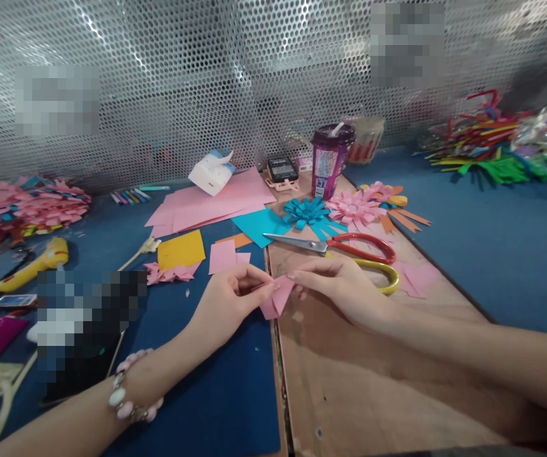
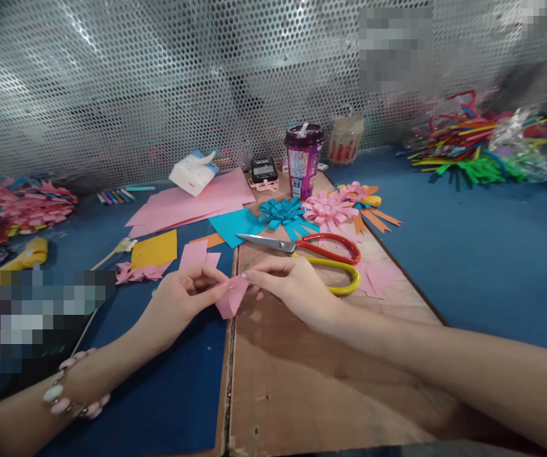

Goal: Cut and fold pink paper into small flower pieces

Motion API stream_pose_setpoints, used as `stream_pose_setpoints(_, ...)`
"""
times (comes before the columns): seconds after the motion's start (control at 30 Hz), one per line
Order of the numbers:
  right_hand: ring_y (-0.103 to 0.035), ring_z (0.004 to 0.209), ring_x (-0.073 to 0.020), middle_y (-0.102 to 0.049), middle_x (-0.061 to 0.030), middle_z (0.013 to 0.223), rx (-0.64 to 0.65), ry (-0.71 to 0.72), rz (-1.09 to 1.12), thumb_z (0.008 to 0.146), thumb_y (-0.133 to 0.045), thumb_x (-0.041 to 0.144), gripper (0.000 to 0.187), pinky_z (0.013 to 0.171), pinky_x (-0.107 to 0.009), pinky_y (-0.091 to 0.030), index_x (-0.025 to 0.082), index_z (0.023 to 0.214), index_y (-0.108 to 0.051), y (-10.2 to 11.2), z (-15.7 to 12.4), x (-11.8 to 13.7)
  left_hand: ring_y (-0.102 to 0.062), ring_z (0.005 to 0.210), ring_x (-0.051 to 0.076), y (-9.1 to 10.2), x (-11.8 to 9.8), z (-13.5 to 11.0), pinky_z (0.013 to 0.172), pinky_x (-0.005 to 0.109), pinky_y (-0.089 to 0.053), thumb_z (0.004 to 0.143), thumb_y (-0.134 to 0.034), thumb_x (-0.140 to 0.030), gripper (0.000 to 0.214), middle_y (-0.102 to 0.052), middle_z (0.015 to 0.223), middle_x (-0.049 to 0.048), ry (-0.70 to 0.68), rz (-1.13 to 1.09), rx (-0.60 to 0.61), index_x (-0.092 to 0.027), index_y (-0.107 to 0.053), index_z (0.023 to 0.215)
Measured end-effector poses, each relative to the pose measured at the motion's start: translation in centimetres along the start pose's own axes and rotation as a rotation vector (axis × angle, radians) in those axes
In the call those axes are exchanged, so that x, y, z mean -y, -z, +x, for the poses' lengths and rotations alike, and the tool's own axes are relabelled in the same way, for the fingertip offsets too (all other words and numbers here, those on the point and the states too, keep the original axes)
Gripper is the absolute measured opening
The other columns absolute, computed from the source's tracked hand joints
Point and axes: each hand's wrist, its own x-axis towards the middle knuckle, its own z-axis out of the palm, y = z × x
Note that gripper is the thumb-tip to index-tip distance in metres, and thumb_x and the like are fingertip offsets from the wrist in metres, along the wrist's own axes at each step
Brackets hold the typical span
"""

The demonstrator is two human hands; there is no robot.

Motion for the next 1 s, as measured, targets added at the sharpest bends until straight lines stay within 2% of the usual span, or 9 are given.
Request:
stream_pose_setpoints(0.17, -0.060, 0.064, -0.0121, -0.069, -0.0018, 0.073, -0.012, 0.003, 0.027, 0.077, -0.070, 0.038, 0.019, 0.063, -0.026, -0.048, 0.019, 0.074, -0.074, 0.0, 0.0, -0.2, -0.068, 0.074, 0.016, 0.1, 0.0, 0.0, 0.070, 0.026, -0.053, 0.077, -0.069, -0.030, 0.015, -0.073, 0.081, 0.0046, 0.023, -0.005, 0.001, -0.015, -0.068, 0.082)
stream_pose_setpoints(0.37, -0.059, 0.065, -0.0128, -0.066, -0.0011, 0.067, -0.017, 0.002, 0.063, 0.076, -0.072, 0.035, 0.018, 0.064, -0.027, -0.047, 0.019, 0.069, -0.074, 0.1, 0.0, -0.3, -0.068, 0.074, 0.016, 0.2, 0.1, -0.1, 0.070, 0.026, -0.053, 0.076, -0.070, -0.029, 0.015, -0.074, 0.080, 0.0045, 0.035, -0.029, 0.001, -0.015, -0.068, 0.081)
stream_pose_setpoints(0.53, -0.059, 0.066, -0.0127, -0.067, -0.0017, 0.070, 0.012, -0.013, 0.223, 0.074, -0.074, 0.031, 0.014, 0.066, -0.028, -0.047, 0.018, 0.069, -0.073, 0.1, 0.0, -0.8, -0.068, 0.073, 0.017, 0.1, 0.0, -0.1, 0.070, 0.028, -0.053, 0.074, -0.071, -0.031, 0.017, -0.074, 0.079, 0.0051, 0.057, -0.036, 0.024, -0.015, -0.069, 0.080)
stream_pose_setpoints(0.63, -0.059, 0.065, -0.0119, -0.067, -0.0016, 0.071, 0.047, -0.008, 0.262, 0.078, -0.071, 0.032, 0.017, 0.066, -0.027, -0.047, 0.017, 0.069, -0.071, 0.0, 0.0, -0.9, -0.068, 0.071, 0.016, 0.0, -0.1, -0.1, 0.070, 0.027, -0.053, 0.072, -0.073, -0.032, 0.017, -0.074, 0.078, 0.0046, 0.064, -0.053, 0.007, -0.016, -0.070, 0.077)
stream_pose_setpoints(0.83, -0.058, 0.063, -0.0109, -0.065, -0.0019, 0.073, 0.103, 0.007, 0.082, 0.083, -0.064, 0.038, 0.024, 0.063, -0.025, -0.048, 0.016, 0.075, -0.067, -0.4, -0.3, 0.4, -0.067, 0.068, 0.016, 0.0, 0.0, 0.1, 0.068, 0.027, -0.052, 0.069, -0.075, -0.031, 0.017, -0.074, 0.074, 0.0036, 0.079, -0.091, -0.044, -0.016, -0.071, 0.076)
stream_pose_setpoints(1.0, -0.058, 0.062, -0.0109, -0.064, -0.0009, 0.069, 0.072, 0.002, -0.043, 0.083, -0.064, 0.037, 0.023, 0.060, -0.024, -0.048, 0.017, 0.073, -0.067, -0.5, -0.3, 0.8, -0.066, 0.072, 0.016, 0.1, 0.1, 0.1, 0.069, 0.025, -0.051, 0.069, -0.074, -0.032, 0.017, -0.073, 0.078, 0.0034, 0.080, -0.073, -0.061, -0.016, -0.072, 0.076)
